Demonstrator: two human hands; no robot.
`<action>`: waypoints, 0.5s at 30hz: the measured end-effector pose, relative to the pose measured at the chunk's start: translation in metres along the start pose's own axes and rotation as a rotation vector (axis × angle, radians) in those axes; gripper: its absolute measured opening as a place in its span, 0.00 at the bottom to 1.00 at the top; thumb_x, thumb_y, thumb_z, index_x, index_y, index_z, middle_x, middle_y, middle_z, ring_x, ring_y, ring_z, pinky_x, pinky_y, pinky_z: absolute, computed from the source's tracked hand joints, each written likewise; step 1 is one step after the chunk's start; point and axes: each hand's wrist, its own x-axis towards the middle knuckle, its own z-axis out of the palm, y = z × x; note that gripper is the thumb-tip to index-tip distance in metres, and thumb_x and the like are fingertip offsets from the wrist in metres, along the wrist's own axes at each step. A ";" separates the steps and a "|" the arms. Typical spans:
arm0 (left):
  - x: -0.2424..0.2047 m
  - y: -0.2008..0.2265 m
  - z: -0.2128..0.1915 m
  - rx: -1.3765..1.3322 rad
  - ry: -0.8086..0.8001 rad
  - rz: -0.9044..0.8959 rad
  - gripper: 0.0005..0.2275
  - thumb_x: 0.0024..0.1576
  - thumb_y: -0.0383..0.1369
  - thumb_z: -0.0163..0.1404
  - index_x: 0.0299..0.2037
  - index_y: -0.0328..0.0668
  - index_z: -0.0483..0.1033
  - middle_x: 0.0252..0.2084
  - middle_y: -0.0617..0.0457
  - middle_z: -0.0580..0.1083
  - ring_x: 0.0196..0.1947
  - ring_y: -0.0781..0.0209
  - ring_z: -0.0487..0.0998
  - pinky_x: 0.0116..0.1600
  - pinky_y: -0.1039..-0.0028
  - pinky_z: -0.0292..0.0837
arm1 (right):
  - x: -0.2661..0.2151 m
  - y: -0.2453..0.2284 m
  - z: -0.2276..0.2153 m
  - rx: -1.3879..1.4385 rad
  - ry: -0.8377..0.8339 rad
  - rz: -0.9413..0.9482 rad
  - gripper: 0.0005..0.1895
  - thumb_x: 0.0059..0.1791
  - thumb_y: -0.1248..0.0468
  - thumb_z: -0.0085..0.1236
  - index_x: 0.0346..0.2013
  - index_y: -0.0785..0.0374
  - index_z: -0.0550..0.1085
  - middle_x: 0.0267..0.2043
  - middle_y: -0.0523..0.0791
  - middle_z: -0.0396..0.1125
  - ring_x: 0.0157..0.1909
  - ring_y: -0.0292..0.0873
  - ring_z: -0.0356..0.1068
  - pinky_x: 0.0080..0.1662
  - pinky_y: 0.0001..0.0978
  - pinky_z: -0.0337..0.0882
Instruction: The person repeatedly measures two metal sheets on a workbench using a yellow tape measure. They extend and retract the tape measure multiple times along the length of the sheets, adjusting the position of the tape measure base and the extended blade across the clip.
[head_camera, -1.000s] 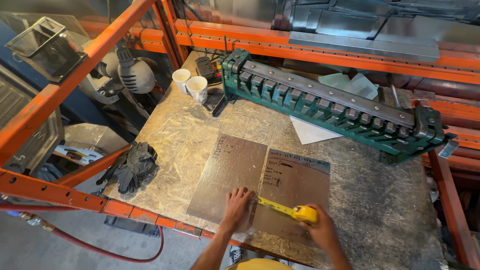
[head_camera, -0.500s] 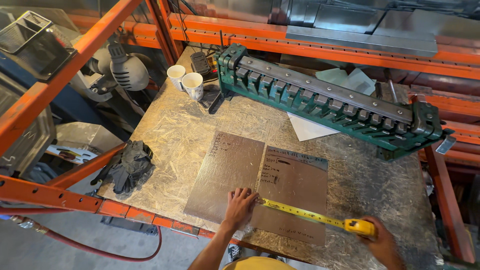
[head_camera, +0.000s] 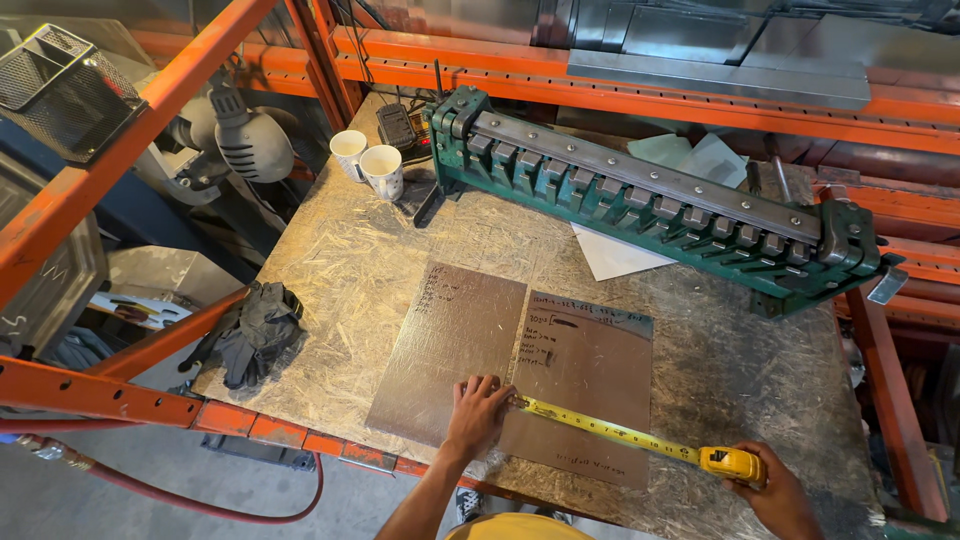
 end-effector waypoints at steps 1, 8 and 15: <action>0.000 0.000 0.001 0.000 0.001 -0.001 0.08 0.66 0.39 0.51 0.53 0.61 0.77 0.50 0.52 0.73 0.47 0.50 0.70 0.52 0.52 0.63 | 0.000 0.000 0.000 -0.001 0.000 -0.001 0.33 0.45 0.77 0.77 0.61 0.54 0.76 0.66 0.48 0.72 0.62 0.55 0.74 0.57 0.48 0.75; -0.002 0.000 -0.002 0.015 0.006 0.003 0.09 0.65 0.38 0.52 0.54 0.61 0.77 0.51 0.52 0.72 0.47 0.50 0.69 0.52 0.51 0.62 | -0.004 -0.005 0.007 -0.079 0.021 -0.035 0.33 0.43 0.71 0.80 0.60 0.52 0.77 0.59 0.46 0.77 0.57 0.52 0.78 0.55 0.45 0.75; -0.003 0.001 0.000 -0.018 0.024 0.022 0.08 0.65 0.37 0.52 0.53 0.59 0.77 0.50 0.52 0.72 0.48 0.50 0.69 0.52 0.52 0.60 | -0.034 -0.044 0.040 -0.044 0.003 -0.144 0.30 0.42 0.73 0.77 0.56 0.51 0.78 0.61 0.46 0.79 0.57 0.51 0.81 0.56 0.49 0.85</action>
